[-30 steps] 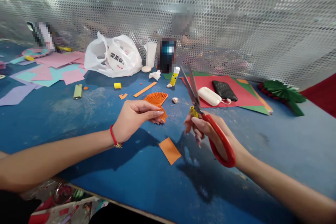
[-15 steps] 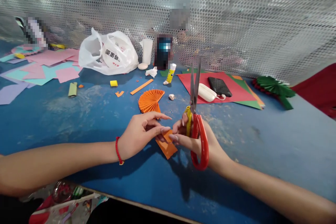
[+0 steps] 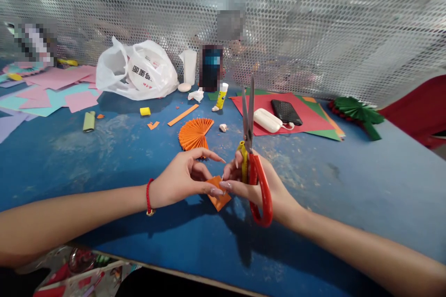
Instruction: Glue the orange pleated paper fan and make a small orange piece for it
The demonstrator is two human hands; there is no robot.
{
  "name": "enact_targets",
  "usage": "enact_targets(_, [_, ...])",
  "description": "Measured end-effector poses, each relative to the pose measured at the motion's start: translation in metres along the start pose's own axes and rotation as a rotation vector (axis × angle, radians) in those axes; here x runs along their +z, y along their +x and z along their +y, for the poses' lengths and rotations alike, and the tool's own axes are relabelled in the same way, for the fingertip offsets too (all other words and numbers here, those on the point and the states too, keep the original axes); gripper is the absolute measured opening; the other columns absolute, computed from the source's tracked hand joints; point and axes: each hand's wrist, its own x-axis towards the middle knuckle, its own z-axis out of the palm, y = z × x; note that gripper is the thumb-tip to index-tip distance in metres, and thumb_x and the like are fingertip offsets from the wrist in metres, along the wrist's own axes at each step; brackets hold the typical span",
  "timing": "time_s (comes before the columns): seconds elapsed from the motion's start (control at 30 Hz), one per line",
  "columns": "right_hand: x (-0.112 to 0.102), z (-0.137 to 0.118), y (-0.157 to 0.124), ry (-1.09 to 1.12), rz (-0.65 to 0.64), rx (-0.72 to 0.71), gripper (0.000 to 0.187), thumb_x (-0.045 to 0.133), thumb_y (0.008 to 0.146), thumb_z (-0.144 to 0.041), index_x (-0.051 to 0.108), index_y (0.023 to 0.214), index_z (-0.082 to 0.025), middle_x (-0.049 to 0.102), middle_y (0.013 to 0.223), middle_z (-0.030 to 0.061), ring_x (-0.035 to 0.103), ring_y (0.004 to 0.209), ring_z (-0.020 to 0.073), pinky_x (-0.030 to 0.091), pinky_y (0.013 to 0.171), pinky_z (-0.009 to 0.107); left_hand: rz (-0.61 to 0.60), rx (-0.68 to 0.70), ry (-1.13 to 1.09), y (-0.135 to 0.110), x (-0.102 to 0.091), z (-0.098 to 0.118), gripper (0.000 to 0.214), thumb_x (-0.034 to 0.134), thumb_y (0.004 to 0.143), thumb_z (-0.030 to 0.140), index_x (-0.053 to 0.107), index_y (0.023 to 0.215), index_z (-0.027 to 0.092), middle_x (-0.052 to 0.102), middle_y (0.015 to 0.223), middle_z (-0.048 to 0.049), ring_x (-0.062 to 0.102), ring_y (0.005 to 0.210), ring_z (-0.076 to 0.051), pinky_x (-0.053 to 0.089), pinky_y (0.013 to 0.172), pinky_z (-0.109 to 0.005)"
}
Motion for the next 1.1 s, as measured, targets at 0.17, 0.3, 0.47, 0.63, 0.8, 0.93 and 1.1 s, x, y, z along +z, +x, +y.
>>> enact_targets(0.17, [0.002, 0.002, -0.001, 0.013, -0.021, 0.039, 0.043, 0.082, 0.070, -0.026, 0.043, 0.086, -0.023, 0.067, 0.080, -0.0024, 0.064, 0.066, 0.0126, 0.055, 0.061, 0.027, -0.044, -0.031, 0.000, 0.000, -0.004, 0.000, 0.059, 0.088, 0.063, 0.015, 0.055, 0.112, 0.014, 0.069, 0.061, 0.0032, 0.070, 0.059, -0.014, 0.053, 0.058, -0.019])
enact_targets(0.3, [0.001, -0.001, -0.001, 0.003, -0.020, 0.056, 0.046, 0.085, 0.066, -0.024, 0.043, 0.083, -0.022, 0.066, 0.077, -0.0032, 0.065, 0.066, 0.0124, 0.055, 0.061, 0.026, -0.048, -0.033, -0.009, -0.001, -0.005, -0.001, 0.057, 0.088, 0.063, 0.017, 0.055, 0.110, 0.014, 0.070, 0.063, 0.0028, 0.071, 0.061, -0.014, 0.054, 0.059, -0.019])
enact_targets(0.47, [-0.005, -0.006, -0.001, -0.057, 0.007, 0.026, 0.043, 0.083, 0.069, -0.026, 0.044, 0.085, -0.022, 0.068, 0.078, -0.0014, 0.062, 0.066, 0.0119, 0.052, 0.060, 0.026, -0.089, -0.073, 0.076, 0.001, -0.008, 0.004, 0.040, 0.088, 0.066, 0.022, 0.063, 0.097, 0.013, 0.073, 0.065, -0.0006, 0.067, 0.054, -0.010, 0.050, 0.051, -0.015])
enact_targets(0.63, [-0.007, -0.010, 0.002, -0.041, 0.014, 0.021, 0.043, 0.080, 0.071, -0.028, 0.040, 0.086, -0.023, 0.067, 0.076, -0.0027, 0.062, 0.064, 0.0117, 0.052, 0.057, 0.026, -0.157, -0.091, 0.120, 0.001, -0.013, 0.011, 0.019, 0.081, 0.076, 0.026, 0.069, 0.073, 0.011, 0.071, 0.061, -0.0014, 0.065, 0.050, -0.007, 0.042, 0.042, -0.011])
enact_targets(0.8, [-0.005, -0.012, 0.003, -0.028, -0.008, 0.018, 0.043, 0.080, 0.072, -0.027, 0.040, 0.087, -0.023, 0.066, 0.076, -0.0037, 0.061, 0.063, 0.0104, 0.051, 0.057, 0.024, -0.158, -0.066, 0.159, -0.001, -0.014, 0.012, 0.018, 0.079, 0.079, 0.031, 0.075, 0.077, 0.013, 0.075, 0.068, -0.0047, 0.069, 0.055, -0.010, 0.044, 0.043, -0.011])
enact_targets(0.93, [-0.003, -0.014, 0.002, -0.041, -0.008, 0.002, 0.041, 0.080, 0.075, -0.032, 0.044, 0.092, -0.022, 0.064, 0.080, -0.0032, 0.060, 0.065, 0.0098, 0.051, 0.058, 0.023, -0.056, -0.001, 0.114, -0.003, -0.011, 0.015, 0.015, 0.078, 0.079, 0.026, 0.076, 0.071, 0.013, 0.073, 0.063, -0.0031, 0.065, 0.051, -0.008, 0.046, 0.044, -0.012])
enact_targets(1.1, [-0.007, -0.014, 0.001, -0.090, -0.094, 0.014, 0.034, 0.069, 0.085, -0.048, 0.051, 0.093, -0.020, 0.058, 0.075, -0.0039, 0.055, 0.057, 0.0078, 0.048, 0.054, 0.022, 0.183, 0.214, 0.034, -0.005, -0.012, 0.018, 0.013, 0.078, 0.079, 0.024, 0.076, 0.070, 0.015, 0.074, 0.065, -0.0019, 0.064, 0.051, -0.007, 0.051, 0.049, -0.013])
